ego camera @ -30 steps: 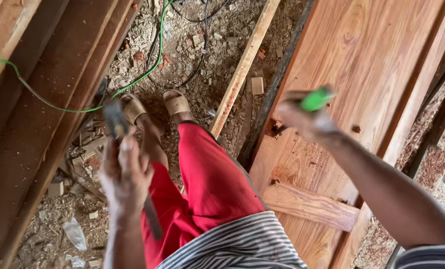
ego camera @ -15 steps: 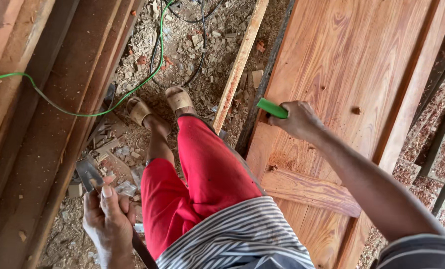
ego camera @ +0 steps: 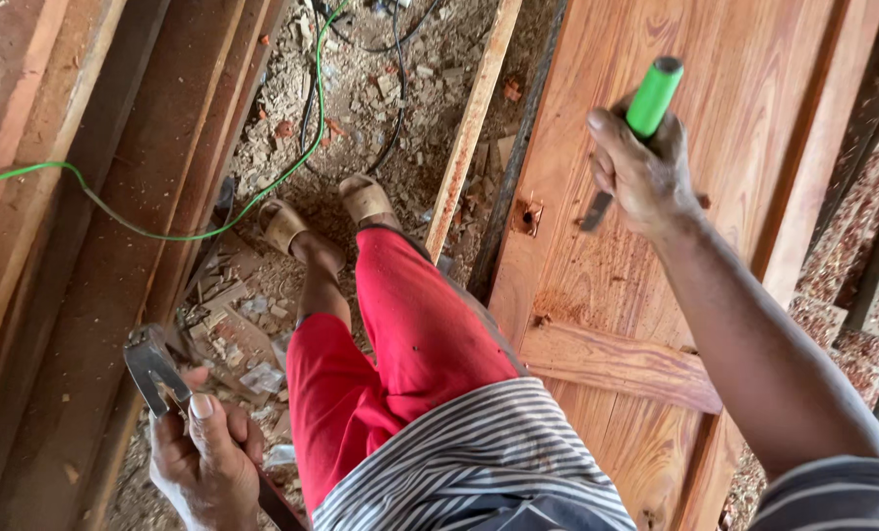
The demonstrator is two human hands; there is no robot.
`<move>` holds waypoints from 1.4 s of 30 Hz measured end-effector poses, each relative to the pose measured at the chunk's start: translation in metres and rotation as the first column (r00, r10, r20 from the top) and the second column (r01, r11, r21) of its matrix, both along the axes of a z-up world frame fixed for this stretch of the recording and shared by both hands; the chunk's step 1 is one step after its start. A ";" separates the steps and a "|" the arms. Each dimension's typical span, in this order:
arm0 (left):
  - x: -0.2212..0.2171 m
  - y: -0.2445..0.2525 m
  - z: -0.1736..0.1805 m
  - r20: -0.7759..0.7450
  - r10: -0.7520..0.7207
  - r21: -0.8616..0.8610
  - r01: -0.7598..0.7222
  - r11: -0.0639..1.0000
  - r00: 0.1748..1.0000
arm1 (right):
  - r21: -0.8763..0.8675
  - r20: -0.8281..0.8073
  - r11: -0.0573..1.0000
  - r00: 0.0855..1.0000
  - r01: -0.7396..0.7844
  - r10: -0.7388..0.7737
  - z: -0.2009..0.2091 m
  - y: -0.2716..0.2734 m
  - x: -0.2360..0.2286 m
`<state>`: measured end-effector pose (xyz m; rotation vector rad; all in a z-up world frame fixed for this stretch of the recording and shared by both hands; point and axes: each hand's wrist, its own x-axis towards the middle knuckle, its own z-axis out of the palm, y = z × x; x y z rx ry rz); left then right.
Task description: The person uses a hammer and a green-handled tool to work on a wooden door, repeatedly striking the tool to adjust the wood.
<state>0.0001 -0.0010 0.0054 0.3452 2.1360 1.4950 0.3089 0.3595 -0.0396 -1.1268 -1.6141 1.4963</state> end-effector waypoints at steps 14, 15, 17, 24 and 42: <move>0.027 0.054 0.030 -0.130 -0.160 0.091 0.172 0.981 0.979 | 0.110 -0.053 0.985 0.990 0.135 -0.130 -0.048 -0.010 -0.030; 0.029 0.062 0.036 -0.136 -0.167 0.088 0.180 0.980 0.976 | 0.108 -0.059 0.984 0.989 0.143 -0.137 -0.045 -0.010 -0.032; 0.034 0.076 0.047 -0.173 -0.281 0.018 0.288 0.957 0.944 | 0.114 -0.211 0.986 0.973 0.121 -0.095 -0.041 -0.013 -0.035; 0.060 0.127 0.091 -0.382 -0.381 -0.023 0.403 0.915 0.842 | 0.295 -0.156 0.947 0.984 0.124 -0.080 -0.040 -0.022 -0.039; 0.086 0.321 0.068 -0.805 -0.559 -0.264 0.723 0.638 0.200 | 0.080 -0.069 0.992 0.993 0.098 -0.093 -0.065 -0.006 -0.037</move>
